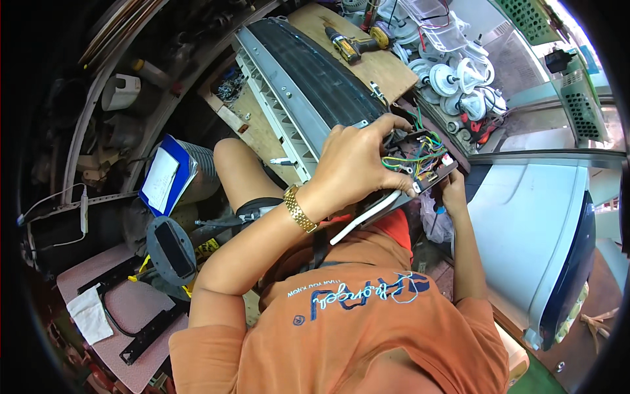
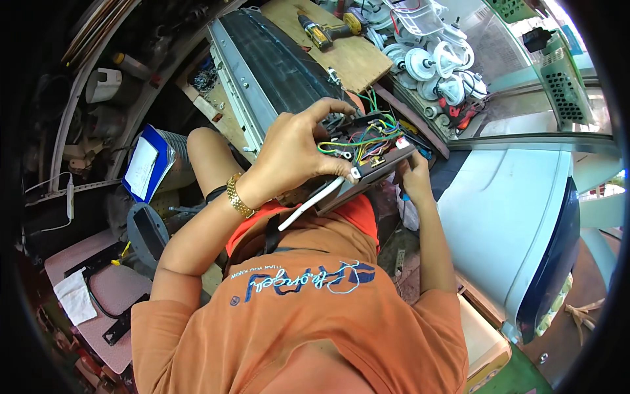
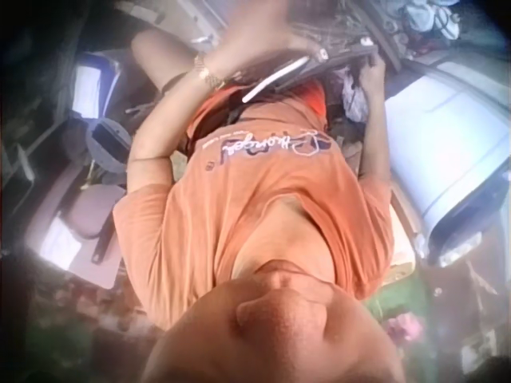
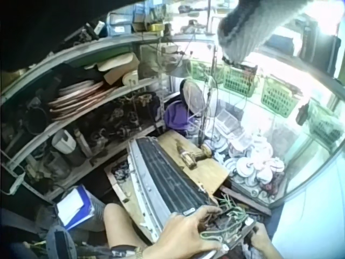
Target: The person disassembles an air conditioning unit by removing screws with a screwdriver and detaching internal components and housing panels by hand.
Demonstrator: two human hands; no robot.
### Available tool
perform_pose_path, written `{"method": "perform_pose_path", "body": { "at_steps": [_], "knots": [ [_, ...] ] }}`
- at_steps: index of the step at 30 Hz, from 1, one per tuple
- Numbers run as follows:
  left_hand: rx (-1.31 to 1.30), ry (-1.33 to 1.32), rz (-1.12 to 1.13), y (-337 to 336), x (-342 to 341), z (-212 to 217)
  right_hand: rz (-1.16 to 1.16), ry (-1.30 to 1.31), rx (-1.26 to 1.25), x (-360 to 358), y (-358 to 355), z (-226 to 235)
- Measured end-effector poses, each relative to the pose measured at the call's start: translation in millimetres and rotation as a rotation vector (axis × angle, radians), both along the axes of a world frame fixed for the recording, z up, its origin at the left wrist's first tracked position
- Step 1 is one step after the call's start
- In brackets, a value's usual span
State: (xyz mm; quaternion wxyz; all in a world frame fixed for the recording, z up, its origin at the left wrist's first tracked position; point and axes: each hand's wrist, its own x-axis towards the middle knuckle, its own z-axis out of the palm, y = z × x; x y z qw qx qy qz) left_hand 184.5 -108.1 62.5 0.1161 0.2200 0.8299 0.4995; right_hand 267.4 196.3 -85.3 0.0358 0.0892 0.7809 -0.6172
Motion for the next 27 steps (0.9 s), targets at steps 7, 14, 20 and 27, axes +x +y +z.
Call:
{"method": "perform_pose_path", "body": {
  "at_steps": [7, 14, 20, 27],
  "knots": [
    [0.112, -0.011, 0.026, -37.6, 9.9, -24.4, -0.045, 0.016, -0.148, -32.6, -14.5, 36.8],
    [0.121, -0.042, 0.191, -21.8, 9.7, -29.5, 0.204, -0.179, -0.082, -19.7, 5.3, 48.1],
    [0.308, -0.066, 0.199, -18.9, 14.6, -44.0, 0.217, 0.170, -0.054, -33.2, -1.1, 23.0],
    [0.505, -0.240, 0.214, -22.2, 17.8, -35.5, 0.227, 0.080, -0.123, -28.8, -12.7, 46.8]
  ]
}}
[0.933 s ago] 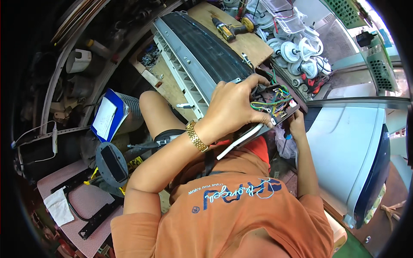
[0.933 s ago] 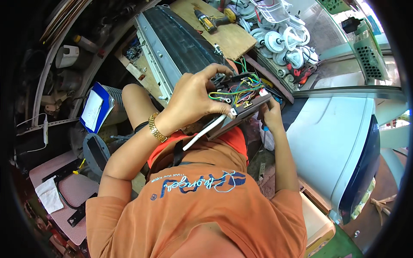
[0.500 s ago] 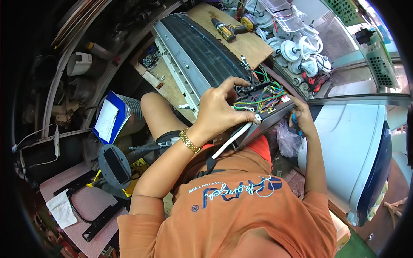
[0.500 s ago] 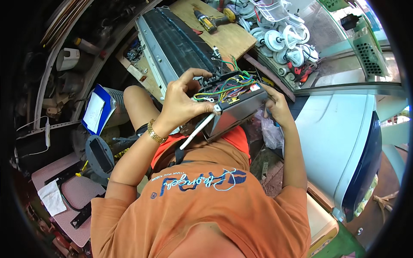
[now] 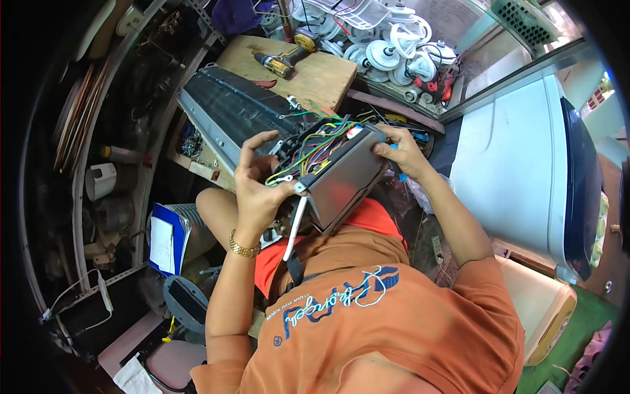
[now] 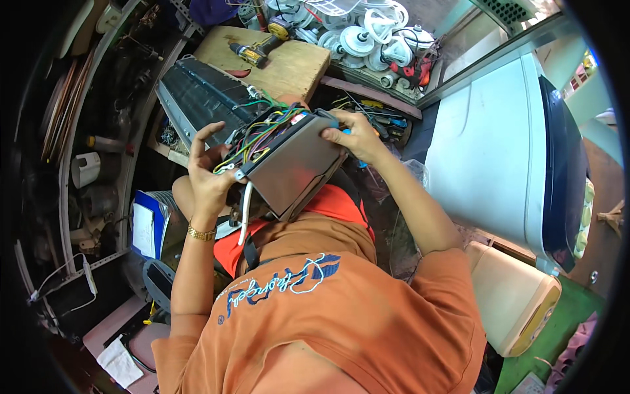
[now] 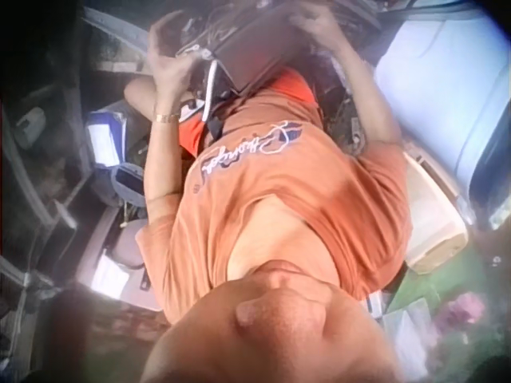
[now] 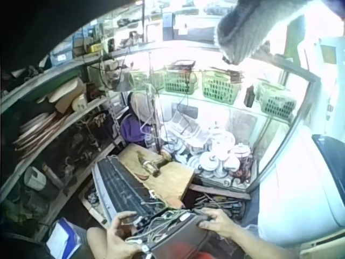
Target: The person disassembles an air conditioning unit by removing screws with a screwdriver and detaching internal components and housing panels by hand.
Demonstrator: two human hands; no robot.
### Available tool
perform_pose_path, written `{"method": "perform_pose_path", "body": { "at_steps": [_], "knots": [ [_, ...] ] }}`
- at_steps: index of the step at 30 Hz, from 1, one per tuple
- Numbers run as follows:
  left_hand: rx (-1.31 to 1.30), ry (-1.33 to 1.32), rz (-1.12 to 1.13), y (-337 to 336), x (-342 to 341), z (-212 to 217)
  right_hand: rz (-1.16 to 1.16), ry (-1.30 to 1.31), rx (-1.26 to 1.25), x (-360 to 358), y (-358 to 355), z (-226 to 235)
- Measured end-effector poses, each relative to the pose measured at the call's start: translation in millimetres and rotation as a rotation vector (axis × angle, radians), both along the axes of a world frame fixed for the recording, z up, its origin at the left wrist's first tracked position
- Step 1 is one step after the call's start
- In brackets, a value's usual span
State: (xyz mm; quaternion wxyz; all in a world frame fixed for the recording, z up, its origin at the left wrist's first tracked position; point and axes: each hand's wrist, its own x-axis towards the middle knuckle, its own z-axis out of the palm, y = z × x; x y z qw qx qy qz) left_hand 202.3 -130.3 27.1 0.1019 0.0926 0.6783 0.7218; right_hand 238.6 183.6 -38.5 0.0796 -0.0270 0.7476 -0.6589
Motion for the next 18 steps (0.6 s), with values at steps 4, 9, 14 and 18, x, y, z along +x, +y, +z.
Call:
{"method": "perform_pose_path", "body": {
  "at_steps": [4, 9, 14, 18],
  "knots": [
    [-0.101, 0.027, -0.070, -23.9, -3.0, -13.2, -0.064, -0.100, -0.035, 8.3, -16.0, 31.2],
    [0.015, 0.171, -0.022, -52.4, 4.9, -39.0, -0.054, 0.130, -0.120, -0.7, -5.5, 63.3],
    [0.005, 0.317, -0.075, -38.1, 9.5, -35.1, -0.032, 0.296, 0.051, -4.7, -24.7, 133.6],
    [-0.360, 0.485, -0.200, -14.1, 3.8, -4.0, -0.050, 0.092, 0.119, 13.3, -3.8, 85.3]
  ]
}}
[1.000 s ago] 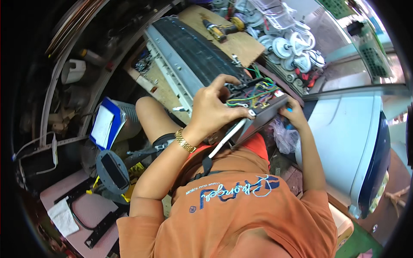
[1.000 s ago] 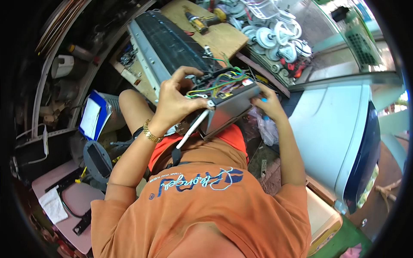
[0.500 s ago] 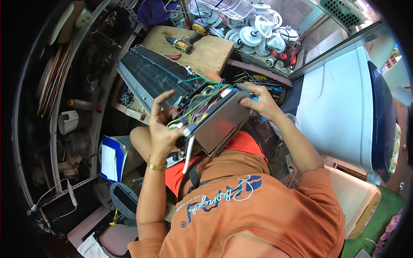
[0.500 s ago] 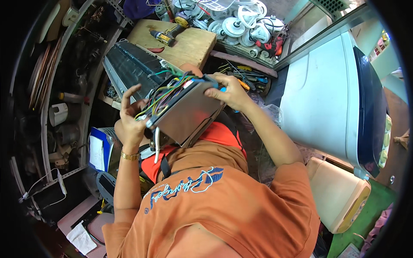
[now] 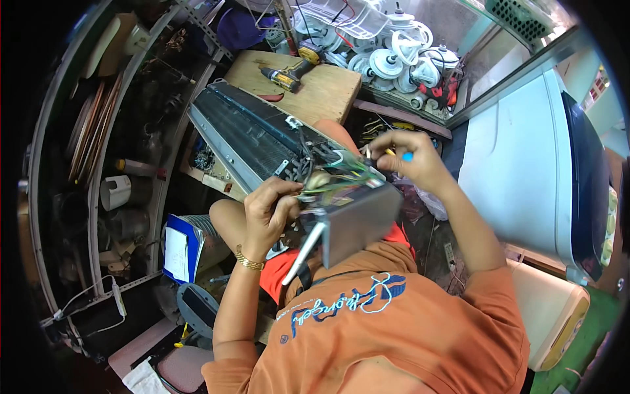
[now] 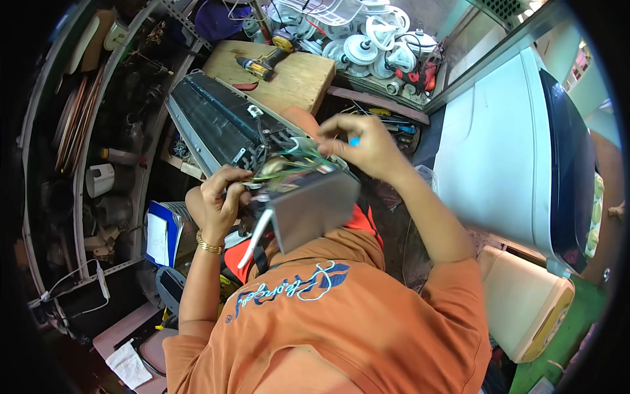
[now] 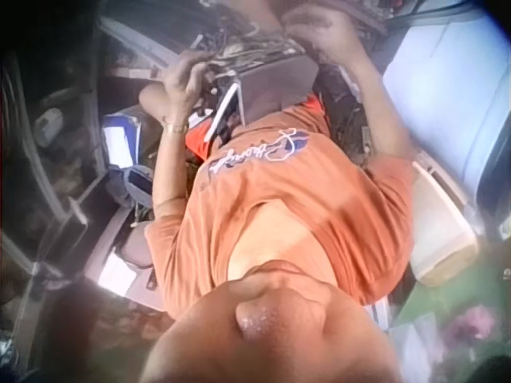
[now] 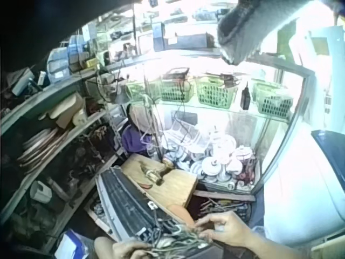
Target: The person disassembles an air conditioning unit by removing screws with a screwdriver and detaching internal components and housing panels by hand.
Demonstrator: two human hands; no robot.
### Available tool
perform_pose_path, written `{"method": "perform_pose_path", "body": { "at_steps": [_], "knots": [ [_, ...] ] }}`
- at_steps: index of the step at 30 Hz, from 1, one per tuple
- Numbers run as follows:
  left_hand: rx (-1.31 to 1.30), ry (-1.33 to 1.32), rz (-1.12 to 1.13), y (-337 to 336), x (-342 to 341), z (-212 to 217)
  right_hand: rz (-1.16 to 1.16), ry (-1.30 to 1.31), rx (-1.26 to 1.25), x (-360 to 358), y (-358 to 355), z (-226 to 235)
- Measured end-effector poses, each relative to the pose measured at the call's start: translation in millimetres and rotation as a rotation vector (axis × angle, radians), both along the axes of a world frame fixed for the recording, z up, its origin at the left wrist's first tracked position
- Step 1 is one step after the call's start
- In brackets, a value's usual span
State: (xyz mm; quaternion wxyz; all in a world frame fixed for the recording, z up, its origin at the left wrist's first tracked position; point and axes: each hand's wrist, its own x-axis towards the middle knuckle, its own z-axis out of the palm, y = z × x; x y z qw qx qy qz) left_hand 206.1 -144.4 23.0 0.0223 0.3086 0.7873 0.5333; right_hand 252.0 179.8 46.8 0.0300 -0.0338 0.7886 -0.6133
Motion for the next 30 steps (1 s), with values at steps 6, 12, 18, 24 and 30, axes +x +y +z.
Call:
{"method": "perform_pose_path", "body": {
  "at_steps": [6, 12, 18, 24, 30],
  "knots": [
    [-0.179, 0.141, 0.057, 1.2, 7.2, 10.9, -0.141, 0.094, 0.288, 49.9, 10.7, -63.0],
    [-0.208, 0.182, 0.005, -6.0, 24.4, 15.9, 0.098, -0.669, -0.109, 88.4, 28.8, -96.7],
    [-0.238, 0.204, 0.008, 0.0, 18.9, 20.2, -0.001, -0.561, -0.237, 85.6, 20.3, -92.9],
    [-0.268, 0.198, 0.240, -8.6, -21.2, 15.6, 0.062, 0.084, 0.332, 79.1, 23.8, 0.8],
    [-0.481, 0.313, 0.084, 9.7, -62.0, 17.5, 0.018, 0.110, 0.253, 104.1, 18.3, -22.8]
  ]
}}
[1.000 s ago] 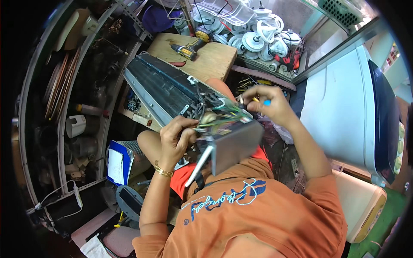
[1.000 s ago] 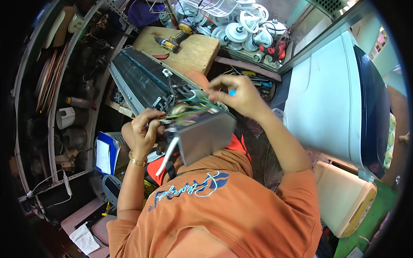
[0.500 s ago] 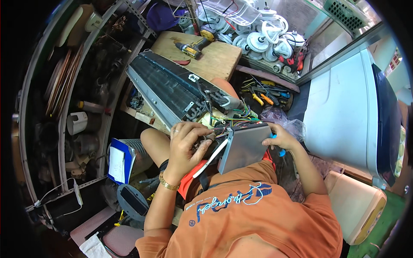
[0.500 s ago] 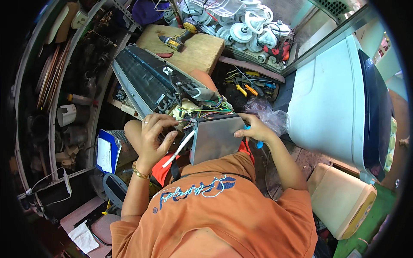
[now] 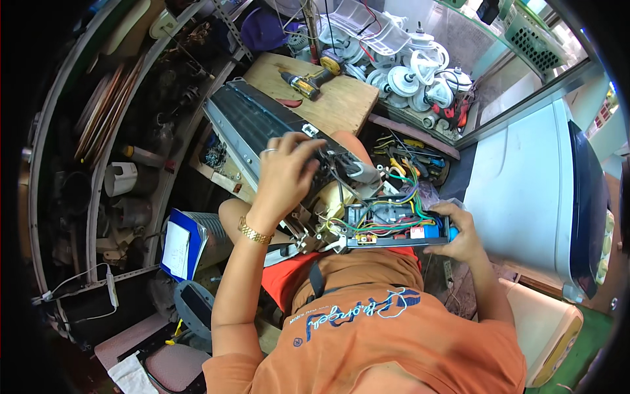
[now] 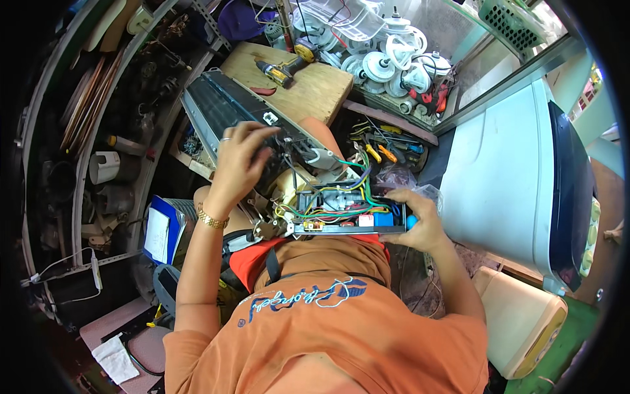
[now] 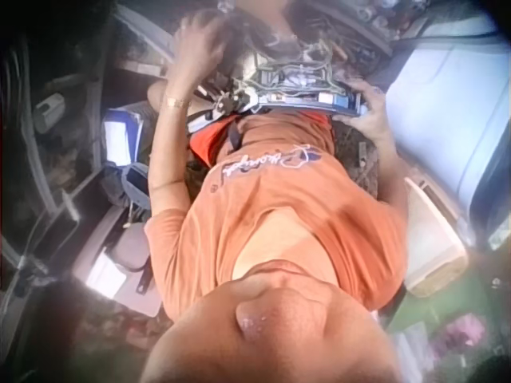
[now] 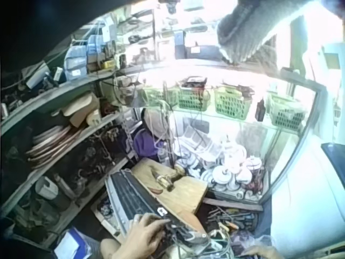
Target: The person disassembles an air conditioning unit by removing screws with a screwdriver and detaching internal components and housing panels by hand.
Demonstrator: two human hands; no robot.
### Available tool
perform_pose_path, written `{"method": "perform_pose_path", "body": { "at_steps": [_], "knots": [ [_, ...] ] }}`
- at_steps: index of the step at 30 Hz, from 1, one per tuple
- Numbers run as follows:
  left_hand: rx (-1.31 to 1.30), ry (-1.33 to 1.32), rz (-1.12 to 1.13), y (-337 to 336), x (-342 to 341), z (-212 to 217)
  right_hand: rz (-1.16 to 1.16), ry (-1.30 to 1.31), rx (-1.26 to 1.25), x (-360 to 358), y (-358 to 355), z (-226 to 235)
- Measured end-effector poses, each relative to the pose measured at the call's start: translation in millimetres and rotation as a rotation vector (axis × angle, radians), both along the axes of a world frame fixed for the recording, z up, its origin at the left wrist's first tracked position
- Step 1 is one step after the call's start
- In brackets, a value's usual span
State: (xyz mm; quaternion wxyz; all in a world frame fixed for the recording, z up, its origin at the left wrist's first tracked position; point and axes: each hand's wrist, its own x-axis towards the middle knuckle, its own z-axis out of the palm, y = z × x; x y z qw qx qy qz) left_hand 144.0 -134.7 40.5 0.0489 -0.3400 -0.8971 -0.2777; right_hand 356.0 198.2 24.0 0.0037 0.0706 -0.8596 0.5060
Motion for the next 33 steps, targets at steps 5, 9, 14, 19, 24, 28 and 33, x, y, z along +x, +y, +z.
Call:
{"method": "perform_pose_path", "body": {
  "at_steps": [5, 9, 14, 19, 24, 28, 33],
  "knots": [
    [-0.131, -0.165, -0.466, 17.6, 0.9, -4.5, -0.066, -0.099, -0.128, -1.4, 7.7, -21.7],
    [-0.120, -0.281, -0.491, 20.4, 11.8, -1.7, -0.066, -0.288, -0.318, -24.0, 20.9, -30.6],
    [-0.080, -0.256, -0.468, 18.0, 18.7, -4.2, 0.019, -0.665, -0.494, -69.1, 50.3, -59.3],
    [-0.144, -0.186, -0.449, 13.7, 18.0, -6.7, -0.453, -0.190, -0.287, -168.4, 99.1, -81.6],
    [-0.185, -0.142, -0.411, 15.9, 20.8, -9.6, -0.961, 0.084, -0.832, -302.1, 139.6, -101.8],
    [0.078, -0.305, -0.348, 17.4, 10.2, -11.1, -0.883, -0.119, -1.289, -361.7, 163.9, -223.7],
    [-0.168, -0.289, -0.241, 26.3, 8.8, -8.9, -1.289, -0.497, -1.421, -392.2, 64.4, -345.7]
  ]
}}
